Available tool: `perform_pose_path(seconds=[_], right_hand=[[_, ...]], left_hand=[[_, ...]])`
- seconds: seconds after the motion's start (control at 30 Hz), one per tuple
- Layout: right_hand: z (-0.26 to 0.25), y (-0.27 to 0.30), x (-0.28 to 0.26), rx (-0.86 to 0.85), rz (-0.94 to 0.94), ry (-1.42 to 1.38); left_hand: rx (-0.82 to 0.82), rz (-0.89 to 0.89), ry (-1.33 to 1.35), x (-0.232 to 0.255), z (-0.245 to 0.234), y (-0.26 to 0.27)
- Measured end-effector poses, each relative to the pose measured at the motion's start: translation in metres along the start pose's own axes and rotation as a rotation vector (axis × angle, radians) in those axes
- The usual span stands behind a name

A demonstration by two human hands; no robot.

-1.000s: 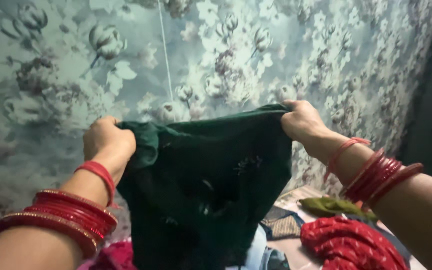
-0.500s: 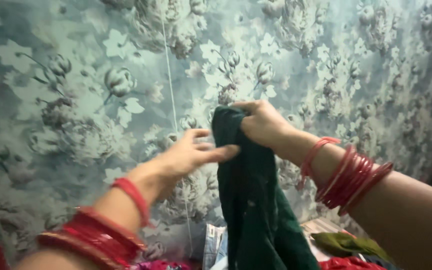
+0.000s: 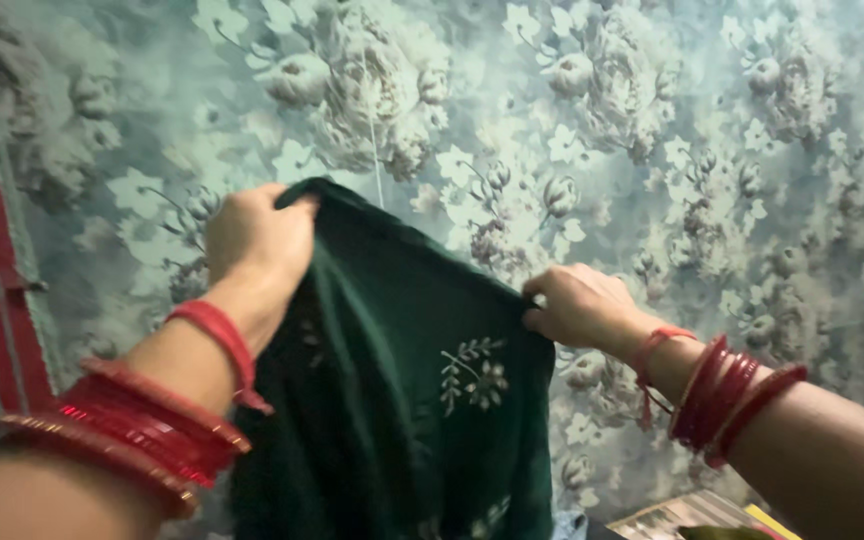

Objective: The person folds several garments one by one, including a teal patterned top, a dark green embroidered top, dark trousers, and a red patterned top. Each item is smoothed, folded into a compact rectangle, and placed on a shelf or table.

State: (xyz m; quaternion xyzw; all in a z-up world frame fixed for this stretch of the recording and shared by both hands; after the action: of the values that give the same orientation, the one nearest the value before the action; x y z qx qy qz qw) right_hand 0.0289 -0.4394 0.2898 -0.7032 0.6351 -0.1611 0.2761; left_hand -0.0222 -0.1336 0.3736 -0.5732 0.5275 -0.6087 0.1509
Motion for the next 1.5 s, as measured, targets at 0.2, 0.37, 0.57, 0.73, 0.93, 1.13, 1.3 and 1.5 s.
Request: perform_pose_path(seconds=[0.2, 0.37, 0.57, 0.73, 0.93, 1.13, 1.3, 1.5], right_hand=[[-0.016, -0.023, -0.009, -0.127, 0.336, -0.634], [-0.045, -0.029, -0.039, -0.006, 0.274, -0.992], [-0.075, -0.023, -0.104, -0.044, 0.003, -1.129], [-0.081, -0.017, -0.150, 0.010, -0.172, -0.977], [-0.072, -0.011, -0.145, -0.123, -0.302, -1.095], [-0.102, -0.010, -0.135, 0.111, -0.331, -0.991], [-0.125, -0.013, -0.137, 0.372, -0.463, -0.835], [-0.097, -0.028, -0.139, -0.153, -0.222, -0.843]], left_hand=[[0.066, -0.123, -0.128, -0.023, -0.058, -0.004], [0.072, -0.122, -0.213, -0.041, -0.083, -0.013], [-0.742, -0.203, 0.226, -0.017, -0.021, -0.007], [-0.974, -0.437, 0.333, 0.023, 0.036, 0.063], [-0.855, -0.598, 0.568, 0.032, 0.033, 0.069], [-0.843, -0.680, 0.728, 0.036, 0.035, 0.085], [-0.781, -0.582, 0.483, 0.032, 0.045, 0.090], [-0.807, -0.539, 0.557, 0.032, 0.048, 0.072]])
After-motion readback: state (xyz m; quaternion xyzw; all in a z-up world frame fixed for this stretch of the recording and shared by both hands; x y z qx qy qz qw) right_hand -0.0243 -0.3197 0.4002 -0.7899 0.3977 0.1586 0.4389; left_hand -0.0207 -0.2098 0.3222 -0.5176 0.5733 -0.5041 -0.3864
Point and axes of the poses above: each hand's wrist, its own y-axis away from the middle knuckle, its own z-axis out of the palm, x = y × z, the point moved 3 cm from there along -y, towards the middle knuckle, and after that the axes turned 3 degrees about x, right-handed, at the moved point
